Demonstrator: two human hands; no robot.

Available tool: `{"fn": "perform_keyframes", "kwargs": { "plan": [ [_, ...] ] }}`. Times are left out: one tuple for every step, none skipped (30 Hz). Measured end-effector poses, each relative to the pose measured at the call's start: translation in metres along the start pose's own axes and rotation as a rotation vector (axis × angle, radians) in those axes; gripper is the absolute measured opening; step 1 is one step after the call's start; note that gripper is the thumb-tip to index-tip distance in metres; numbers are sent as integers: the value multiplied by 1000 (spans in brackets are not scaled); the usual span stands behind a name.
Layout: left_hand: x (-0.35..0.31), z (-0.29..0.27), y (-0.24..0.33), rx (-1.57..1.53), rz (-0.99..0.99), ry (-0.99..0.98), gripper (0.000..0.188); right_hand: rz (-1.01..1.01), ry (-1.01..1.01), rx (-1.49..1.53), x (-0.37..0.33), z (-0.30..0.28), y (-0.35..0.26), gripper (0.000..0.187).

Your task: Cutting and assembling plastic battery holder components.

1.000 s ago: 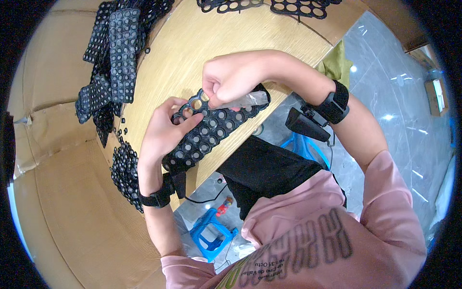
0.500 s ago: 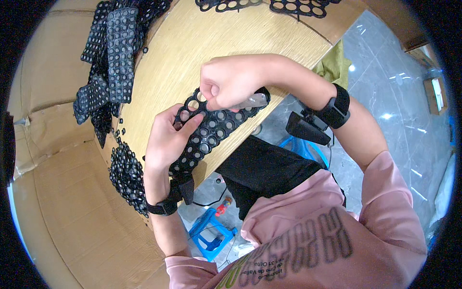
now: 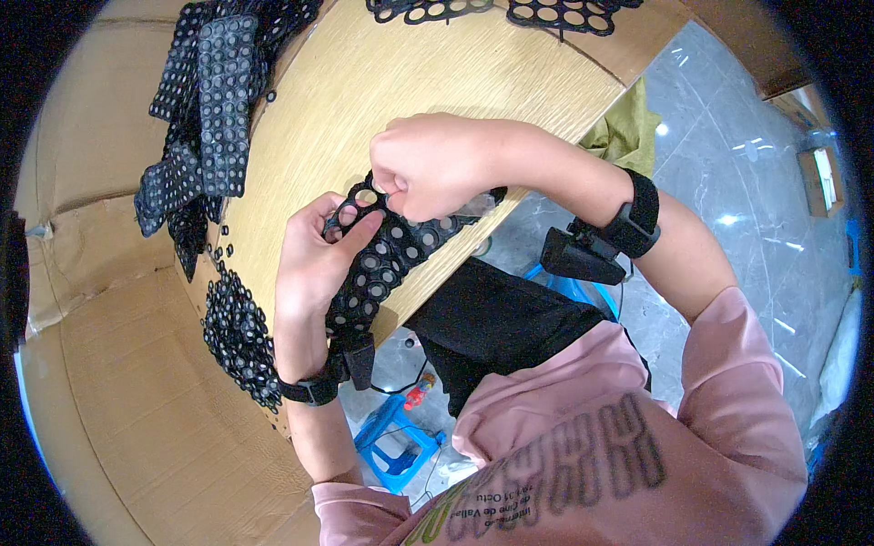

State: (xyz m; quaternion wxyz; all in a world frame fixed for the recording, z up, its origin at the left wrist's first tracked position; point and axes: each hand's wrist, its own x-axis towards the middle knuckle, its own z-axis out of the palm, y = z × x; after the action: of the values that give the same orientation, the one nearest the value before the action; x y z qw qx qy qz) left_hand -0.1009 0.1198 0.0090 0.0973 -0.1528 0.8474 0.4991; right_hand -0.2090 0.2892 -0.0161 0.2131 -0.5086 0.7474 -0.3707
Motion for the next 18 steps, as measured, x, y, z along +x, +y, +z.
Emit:
{"fn": "perform_keyframes", "kwargs": {
  "plan": [
    [1,0,0,7,-1,0,11,2,22,-63,1,2,0,16],
    [2,1,0,13,-2,0,11,6,22,-65,0,2,-1,16],
    [3,1,0,12,1,-4,11,1,40,-41,0,2,-1,15],
    [3,2,1,-17,7,-8,10,-7,57,-15,0,2,-2,14],
    [3,2,1,-46,13,-12,10,-5,58,-17,-1,4,-2,14],
    [2,3,3,-46,15,-14,10,-10,74,-60,0,8,-2,15],
    [2,3,6,-13,9,-15,10,-12,91,-104,-1,9,-2,16],
    [2,3,8,20,4,-17,10,-8,94,-106,-2,9,-3,16],
    [2,3,8,21,8,-21,10,3,95,-110,-2,9,-4,16],
    [1,2,7,42,22,-15,10,11,96,-113,-3,9,-4,16],
    [1,0,6,64,36,-8,11,11,99,-114,-3,8,-4,16],
    [2,-2,5,66,39,-8,11,-5,102,-77,-4,8,-4,17],
    [3,-5,3,79,27,-16,11,-21,102,-39,-4,7,-4,18],
    [3,-6,2,92,14,-22,11,-24,102,-40,-4,3,-5,18],
    [2,-7,4,93,15,-18,11,6,25,40,-6,-4,-6,20],
    [1,-8,9,104,-8,-39,12,36,-53,119,-7,-11,-7,21],
    [1,-9,14,114,-32,-59,12,33,-54,117,-9,-15,-5,21],
    [2,-9,18,113,-31,-55,12,37,-80,151,-12,-20,-2,22]
  ]
}}
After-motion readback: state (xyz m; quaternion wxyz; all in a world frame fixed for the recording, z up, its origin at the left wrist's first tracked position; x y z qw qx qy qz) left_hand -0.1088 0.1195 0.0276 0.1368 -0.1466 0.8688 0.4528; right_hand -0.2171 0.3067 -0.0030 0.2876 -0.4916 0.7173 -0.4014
